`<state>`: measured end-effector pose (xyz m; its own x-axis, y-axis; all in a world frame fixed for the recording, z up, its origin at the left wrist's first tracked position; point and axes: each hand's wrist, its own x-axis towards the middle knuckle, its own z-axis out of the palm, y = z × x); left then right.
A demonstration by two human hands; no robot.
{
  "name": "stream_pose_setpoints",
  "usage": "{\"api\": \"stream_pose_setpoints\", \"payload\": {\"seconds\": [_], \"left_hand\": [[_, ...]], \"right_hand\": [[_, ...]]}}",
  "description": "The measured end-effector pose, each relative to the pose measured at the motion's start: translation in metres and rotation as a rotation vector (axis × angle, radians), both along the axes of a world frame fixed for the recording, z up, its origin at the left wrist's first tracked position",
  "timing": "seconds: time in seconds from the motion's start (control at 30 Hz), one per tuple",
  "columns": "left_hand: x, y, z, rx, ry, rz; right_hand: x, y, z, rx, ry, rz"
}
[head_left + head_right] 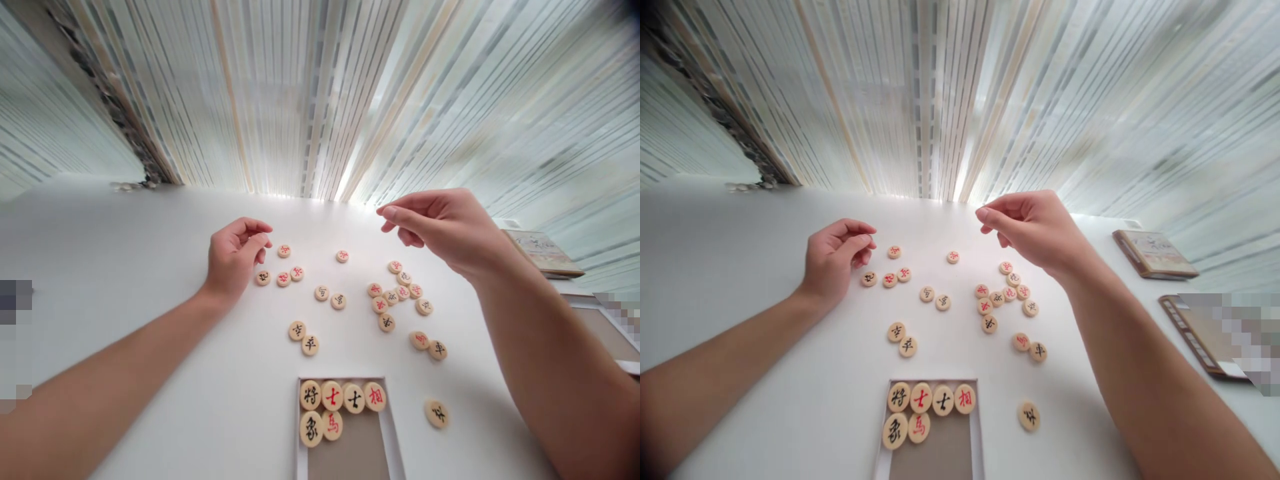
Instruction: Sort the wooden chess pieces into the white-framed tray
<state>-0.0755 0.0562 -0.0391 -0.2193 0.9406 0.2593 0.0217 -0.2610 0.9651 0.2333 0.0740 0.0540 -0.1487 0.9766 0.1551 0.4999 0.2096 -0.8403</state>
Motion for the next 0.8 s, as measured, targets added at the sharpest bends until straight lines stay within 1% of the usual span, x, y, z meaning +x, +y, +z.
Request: {"api": "stream_pose_setpoints", "payload": {"seconds": [0.1,0.17,0.3,0.37,0.43,0.53,0.6,0.67,0.73,0.8], "left_hand": [[0.0,0.0,0.0,-0.017,-0.01,0.011],[0.0,0.0,0.0,-0.02,-0.008,0.008],[0.001,-0.001,0.001,-0.016,0.006,0.002],[0.0,-0.001,0.001,-0.01,0.018,0.003],[0.0,0.0,-0.001,-0.009,0.017,-0.004],[-0.001,0.002,-0.003,-0.024,0.051,0.001],[-0.001,0.003,-0.003,-0.032,0.082,0.014],[-0.001,0.003,-0.003,-0.035,0.116,0.024],[0.0,0.002,-0.004,-0.037,0.161,0.029],[0.0,-0.002,-0.004,-0.024,0.224,0.026]], "right_hand": [[0.007,0.005,0.006,-0.009,0.0,-0.025],[0.008,0.005,0.008,-0.025,-0.058,-0.023],[0.012,0.002,0.012,-0.054,-0.258,0.039],[0.015,-0.001,0.016,-0.078,-0.376,0.084],[0.02,-0.003,0.021,-0.095,-0.518,0.096],[0.03,-0.005,0.031,-0.081,-0.719,0.045],[0.037,-0.006,0.036,-0.079,-0.81,-0.002],[0.042,-0.007,0.039,-0.104,-0.88,-0.021],[0.045,-0.008,0.04,-0.145,-0.933,0.015],[0.043,-0.009,0.037,-0.168,-0.953,0.089]]}}
